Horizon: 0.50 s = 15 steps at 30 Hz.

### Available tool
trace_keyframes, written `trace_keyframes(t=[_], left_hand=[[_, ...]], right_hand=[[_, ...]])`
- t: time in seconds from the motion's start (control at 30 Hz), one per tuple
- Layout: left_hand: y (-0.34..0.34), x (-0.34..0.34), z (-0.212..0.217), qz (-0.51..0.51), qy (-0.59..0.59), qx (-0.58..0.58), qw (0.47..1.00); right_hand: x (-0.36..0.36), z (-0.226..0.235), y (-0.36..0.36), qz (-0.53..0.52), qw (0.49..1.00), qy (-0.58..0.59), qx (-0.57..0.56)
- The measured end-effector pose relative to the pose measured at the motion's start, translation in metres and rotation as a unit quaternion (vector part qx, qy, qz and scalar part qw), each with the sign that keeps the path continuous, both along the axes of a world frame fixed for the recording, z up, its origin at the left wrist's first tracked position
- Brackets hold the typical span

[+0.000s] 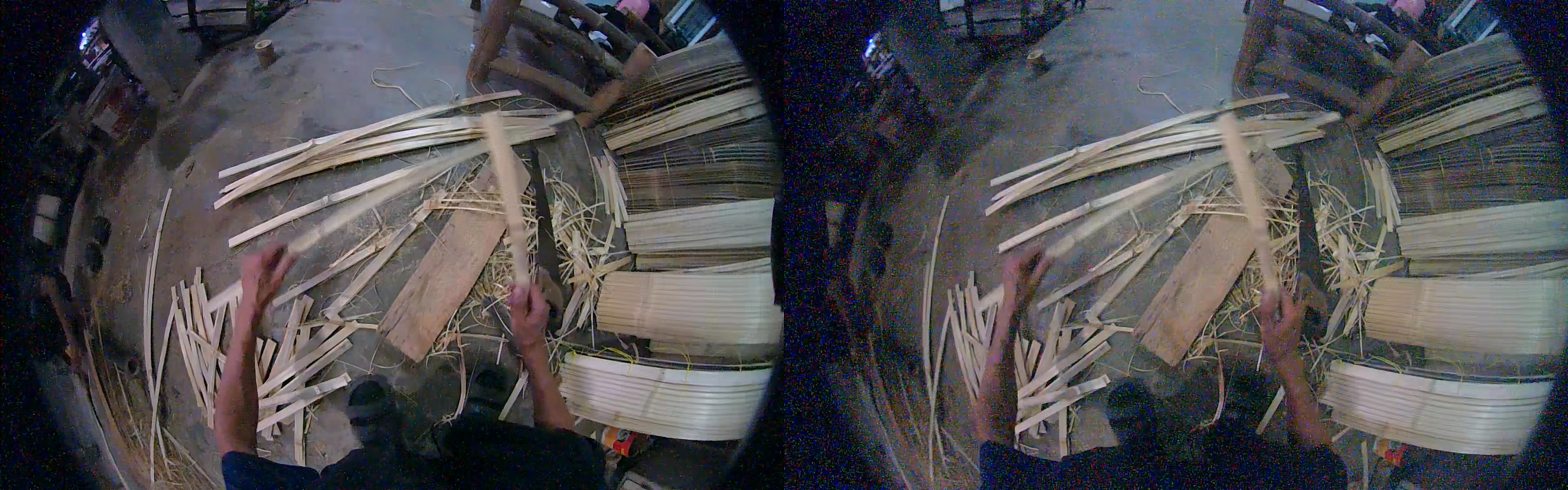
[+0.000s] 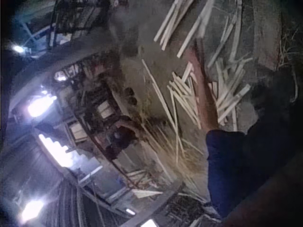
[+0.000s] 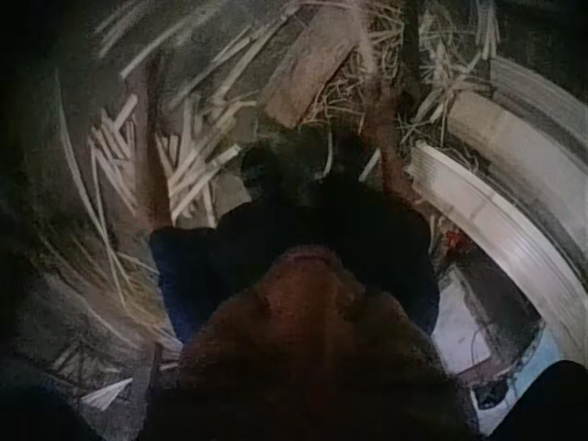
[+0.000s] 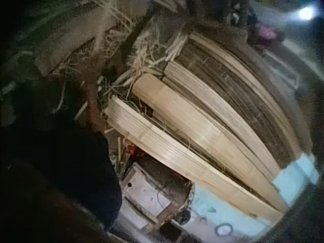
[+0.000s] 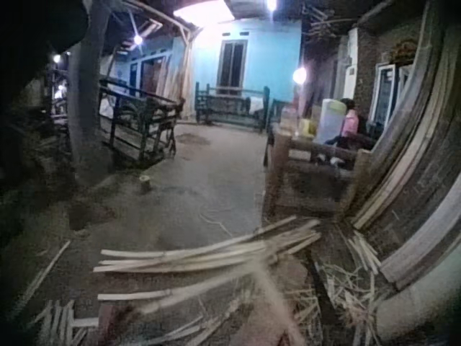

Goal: The person sits on the floor and uses a knife to split long bamboo strips into thinner pieces. They repeatedly pick up strips, split them, and place the resulting pieces on the floor.

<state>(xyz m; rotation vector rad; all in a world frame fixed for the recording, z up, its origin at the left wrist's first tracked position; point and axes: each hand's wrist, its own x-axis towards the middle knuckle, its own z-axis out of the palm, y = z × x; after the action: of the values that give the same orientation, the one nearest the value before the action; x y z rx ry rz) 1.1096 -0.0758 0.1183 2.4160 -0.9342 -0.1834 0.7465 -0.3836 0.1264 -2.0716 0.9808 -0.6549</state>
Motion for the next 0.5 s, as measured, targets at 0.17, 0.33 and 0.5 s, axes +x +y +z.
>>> trace_keyframes(t=[0.17,0.33,0.5], left_hand=[[0.011,-0.079,-0.047,0.121,0.311,-0.192,0.923],[0.023,-0.122,-0.094,-0.020,0.127,-0.168,0.977],[0.018,-0.123,-0.099,0.013,0.065,-0.099,0.993]], right_hand=[[0.055,0.027,-0.009,0.014,0.991,0.022,-0.132],[0.108,-0.001,-0.002,0.219,0.923,0.083,-0.306],[0.109,-0.051,0.016,0.318,0.879,0.140,-0.328]])
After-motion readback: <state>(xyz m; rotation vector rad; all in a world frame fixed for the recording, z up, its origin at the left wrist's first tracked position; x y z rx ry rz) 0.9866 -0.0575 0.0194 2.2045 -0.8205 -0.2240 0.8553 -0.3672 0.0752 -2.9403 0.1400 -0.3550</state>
